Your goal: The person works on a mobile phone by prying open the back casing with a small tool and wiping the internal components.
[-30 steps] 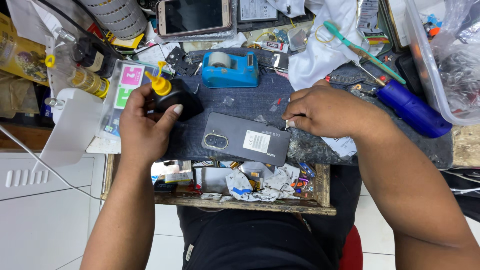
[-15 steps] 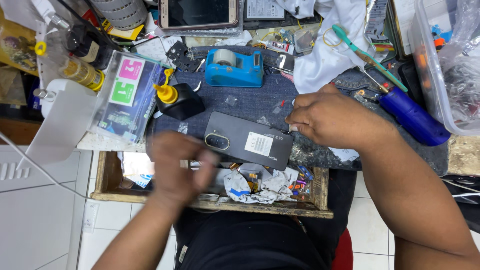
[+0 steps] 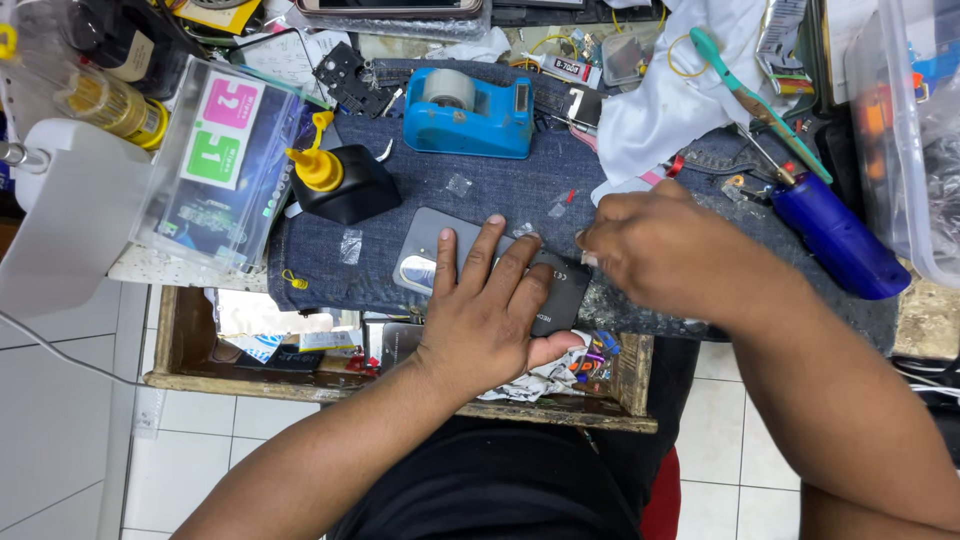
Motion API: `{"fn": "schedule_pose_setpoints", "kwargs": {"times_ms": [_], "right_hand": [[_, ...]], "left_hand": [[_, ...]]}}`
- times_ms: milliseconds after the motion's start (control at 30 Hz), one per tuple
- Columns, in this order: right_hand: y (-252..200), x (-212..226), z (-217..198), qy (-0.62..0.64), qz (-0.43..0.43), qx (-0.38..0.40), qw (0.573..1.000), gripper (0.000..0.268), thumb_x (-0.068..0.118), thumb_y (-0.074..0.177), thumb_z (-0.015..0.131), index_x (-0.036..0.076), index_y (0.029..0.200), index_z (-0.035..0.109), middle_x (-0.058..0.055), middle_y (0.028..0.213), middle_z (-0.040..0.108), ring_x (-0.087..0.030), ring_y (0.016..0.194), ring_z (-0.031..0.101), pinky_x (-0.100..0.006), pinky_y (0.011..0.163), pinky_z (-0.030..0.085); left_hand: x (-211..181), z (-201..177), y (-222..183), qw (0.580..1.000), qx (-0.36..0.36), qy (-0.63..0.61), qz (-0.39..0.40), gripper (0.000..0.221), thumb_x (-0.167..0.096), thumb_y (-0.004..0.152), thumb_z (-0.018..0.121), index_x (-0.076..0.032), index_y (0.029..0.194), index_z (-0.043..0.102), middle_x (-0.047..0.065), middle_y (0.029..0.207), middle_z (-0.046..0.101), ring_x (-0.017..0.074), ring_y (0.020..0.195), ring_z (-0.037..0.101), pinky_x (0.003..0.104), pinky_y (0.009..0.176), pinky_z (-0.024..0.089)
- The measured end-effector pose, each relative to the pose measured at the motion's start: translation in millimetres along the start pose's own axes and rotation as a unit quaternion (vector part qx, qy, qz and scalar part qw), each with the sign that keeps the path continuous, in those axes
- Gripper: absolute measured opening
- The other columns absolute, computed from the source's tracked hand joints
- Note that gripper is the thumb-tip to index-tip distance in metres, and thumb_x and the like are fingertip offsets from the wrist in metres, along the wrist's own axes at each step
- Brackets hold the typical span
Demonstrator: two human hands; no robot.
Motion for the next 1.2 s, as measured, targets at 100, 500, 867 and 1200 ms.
{"fn": "schedule_pose_setpoints", "kwargs": {"times_ms": [100, 500, 867, 1200], "right_hand": [[7, -21, 4, 0.138, 0.02, 0.062, 0.988, 0.014, 0.012, 0.083, 0.071, 0.007, 0.095, 0.076, -0.008, 0.09, 0.069, -0.03, 0.083, 0.068, -0.043, 0.075, 0.051], [3, -8, -2, 0.082, 0.009, 0.047, 0.996, 0.014, 0.01, 0.08, 0.072, 0.005, 0.092, 0.075, -0.011, 0.087, 0.069, -0.034, 0.081, 0.067, -0.045, 0.075, 0.052], [-6, 1, 3, 0.135, 0.176, 0.034, 0.975, 0.015, 0.014, 0.082, 0.072, 0.004, 0.093, 0.076, -0.014, 0.091, 0.073, -0.036, 0.083, 0.07, -0.044, 0.074, 0.055], [-10, -11, 7, 0.191, 0.133, 0.052, 0.971, 0.015, 0.017, 0.085, 0.075, 0.006, 0.096, 0.075, -0.009, 0.087, 0.074, -0.027, 0.082, 0.073, -0.038, 0.07, 0.055]], "left_hand": [[-1, 1, -2, 1.0, -0.003, 0.007, 0.007, 0.073, -0.075, 0.088, 0.058, -0.009, 0.117, 0.069, 0.017, 0.139, 0.058, 0.0438, 0.142, 0.044, 0.077, 0.113, 0.023], [3, -1, 4, 0.999, 0.026, 0.035, 0.031, 0.106, -0.088, 0.082, 0.047, 0.0, 0.14, 0.061, 0.021, 0.144, 0.055, 0.0426, 0.144, 0.042, 0.077, 0.114, 0.013], [6, 7, -1, 0.997, 0.016, 0.059, 0.044, 0.103, -0.087, 0.085, 0.048, -0.003, 0.144, 0.06, 0.019, 0.143, 0.057, 0.0408, 0.143, 0.043, 0.077, 0.114, 0.015], [5, 9, -5, 0.995, -0.014, 0.079, 0.063, 0.099, -0.088, 0.09, 0.045, -0.007, 0.143, 0.063, 0.016, 0.14, 0.057, 0.0375, 0.142, 0.044, 0.076, 0.114, 0.015]]}}
Point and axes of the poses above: each hand's wrist, its own y-axis towards the middle knuckle, its own z-axis out of the palm, x = y × z, the point moved 4 cm from there along y, towards the middle knuckle
